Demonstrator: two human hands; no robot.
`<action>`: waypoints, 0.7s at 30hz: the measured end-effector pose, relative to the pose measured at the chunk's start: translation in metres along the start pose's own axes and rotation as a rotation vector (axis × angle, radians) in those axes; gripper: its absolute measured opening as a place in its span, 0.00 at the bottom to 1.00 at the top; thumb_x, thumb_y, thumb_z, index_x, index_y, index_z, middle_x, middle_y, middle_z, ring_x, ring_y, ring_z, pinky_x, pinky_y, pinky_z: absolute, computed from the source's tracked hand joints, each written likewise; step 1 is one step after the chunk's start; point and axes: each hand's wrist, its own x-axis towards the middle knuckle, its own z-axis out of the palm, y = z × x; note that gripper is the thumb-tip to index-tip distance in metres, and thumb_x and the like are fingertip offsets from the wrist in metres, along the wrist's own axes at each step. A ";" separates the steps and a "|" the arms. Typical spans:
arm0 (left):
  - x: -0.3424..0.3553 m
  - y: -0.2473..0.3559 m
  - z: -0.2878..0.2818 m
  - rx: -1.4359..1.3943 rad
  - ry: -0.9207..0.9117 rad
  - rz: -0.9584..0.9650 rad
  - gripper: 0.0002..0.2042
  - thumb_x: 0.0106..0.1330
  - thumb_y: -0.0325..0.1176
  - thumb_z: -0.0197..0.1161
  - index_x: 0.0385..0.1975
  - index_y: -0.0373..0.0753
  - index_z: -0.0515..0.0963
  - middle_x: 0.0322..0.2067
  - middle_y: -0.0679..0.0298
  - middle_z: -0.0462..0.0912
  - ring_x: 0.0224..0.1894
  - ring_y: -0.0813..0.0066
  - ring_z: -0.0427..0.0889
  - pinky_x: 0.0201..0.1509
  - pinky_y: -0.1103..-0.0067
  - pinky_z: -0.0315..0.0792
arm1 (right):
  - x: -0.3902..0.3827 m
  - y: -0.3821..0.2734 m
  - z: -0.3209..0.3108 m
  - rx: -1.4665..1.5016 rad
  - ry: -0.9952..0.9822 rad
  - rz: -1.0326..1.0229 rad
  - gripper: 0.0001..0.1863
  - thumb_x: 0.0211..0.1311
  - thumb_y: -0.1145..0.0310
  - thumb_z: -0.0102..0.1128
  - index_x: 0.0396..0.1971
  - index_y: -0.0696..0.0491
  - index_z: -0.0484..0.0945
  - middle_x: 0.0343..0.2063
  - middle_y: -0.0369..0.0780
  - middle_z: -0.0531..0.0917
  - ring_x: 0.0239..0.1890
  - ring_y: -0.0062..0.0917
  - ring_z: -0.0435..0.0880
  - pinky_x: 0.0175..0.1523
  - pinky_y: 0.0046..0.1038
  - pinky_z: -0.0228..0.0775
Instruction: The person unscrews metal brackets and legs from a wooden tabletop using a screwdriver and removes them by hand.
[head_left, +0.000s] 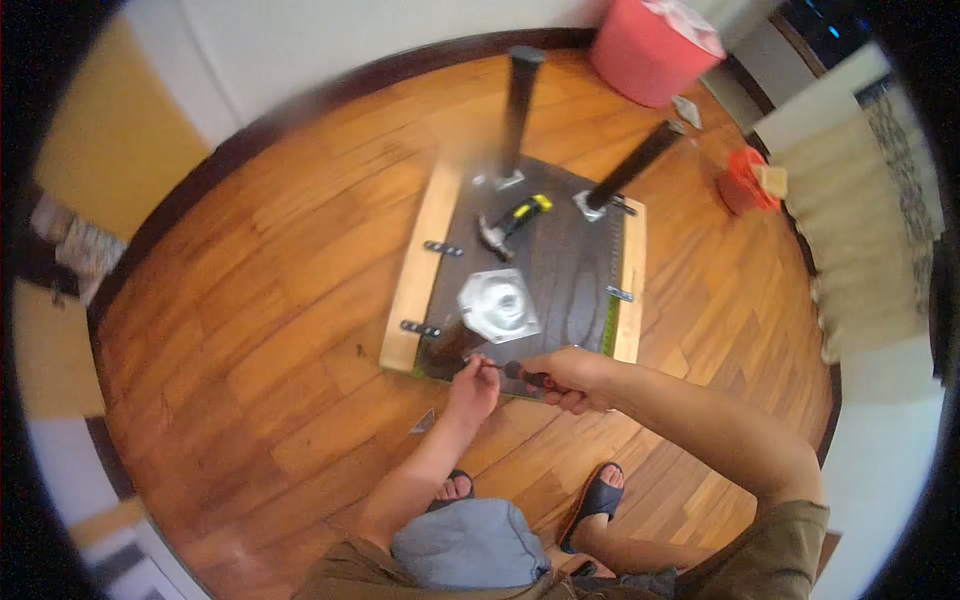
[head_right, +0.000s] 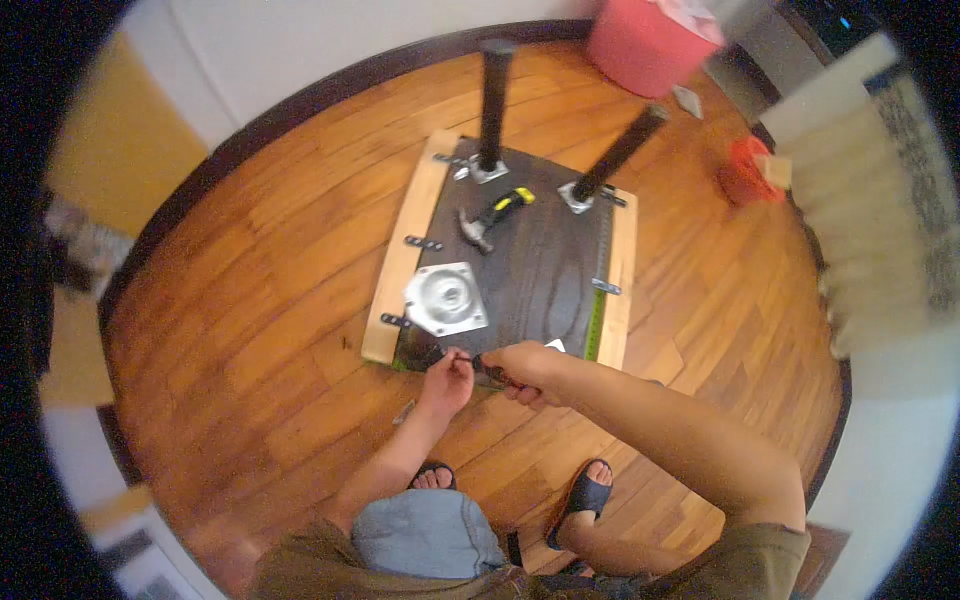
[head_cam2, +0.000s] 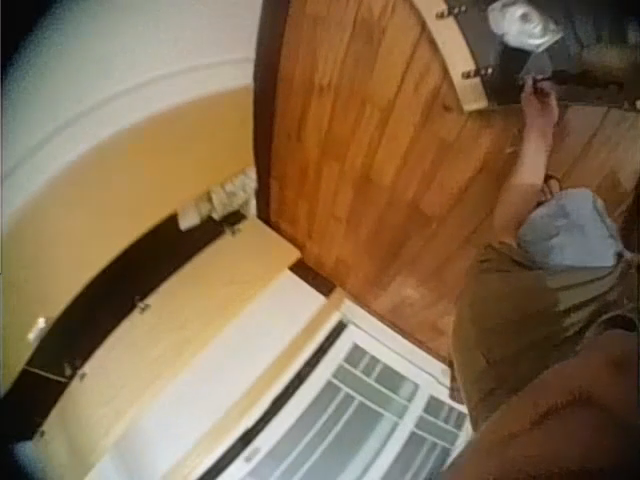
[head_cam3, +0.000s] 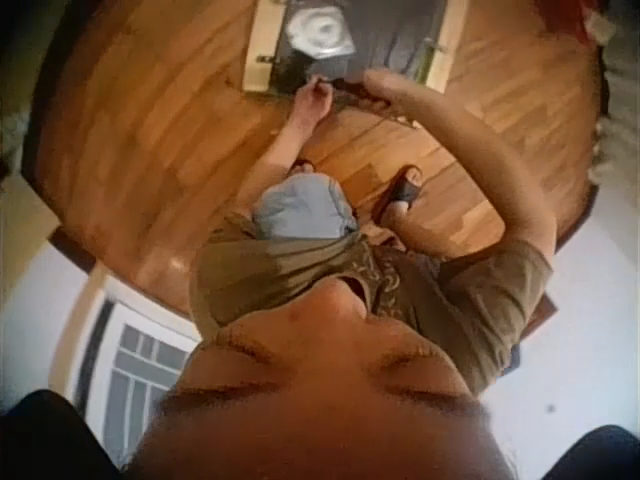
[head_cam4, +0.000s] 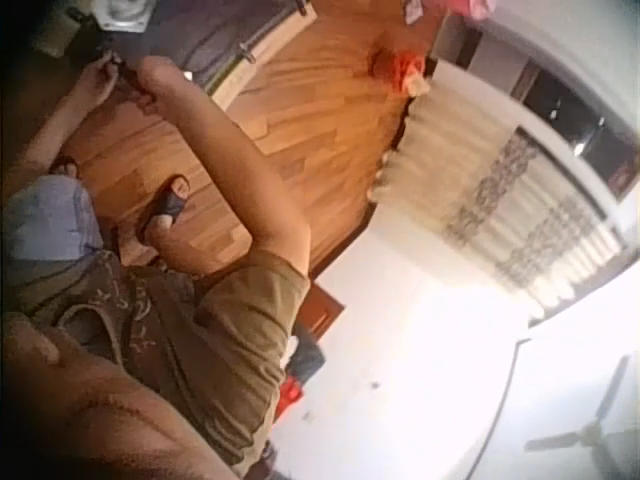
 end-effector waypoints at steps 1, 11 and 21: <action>0.004 -0.004 0.006 -0.068 0.019 0.005 0.07 0.68 0.30 0.51 0.29 0.35 0.73 0.26 0.60 0.76 0.26 0.75 0.75 0.31 0.82 0.76 | 0.001 -0.005 -0.002 -0.040 -0.003 0.018 0.27 0.52 0.45 0.57 0.23 0.59 0.76 0.19 0.49 0.78 0.20 0.38 0.79 0.25 0.36 0.68; -0.004 -0.013 0.004 -0.197 0.067 0.028 0.08 0.67 0.30 0.52 0.31 0.31 0.72 0.29 0.59 0.77 0.28 0.75 0.78 0.34 0.85 0.79 | -0.048 -0.036 0.041 -1.001 0.534 -0.590 0.23 0.55 0.49 0.56 0.26 0.57 0.80 0.20 0.50 0.79 0.28 0.41 0.81 0.33 0.38 0.71; -0.012 -0.016 0.009 0.031 0.169 0.097 0.07 0.66 0.32 0.55 0.33 0.35 0.73 0.30 0.63 0.78 0.30 0.78 0.79 0.35 0.83 0.79 | -0.039 -0.027 0.015 -1.429 0.524 -1.324 0.15 0.49 0.64 0.64 0.36 0.54 0.74 0.27 0.42 0.77 0.23 0.39 0.78 0.29 0.35 0.71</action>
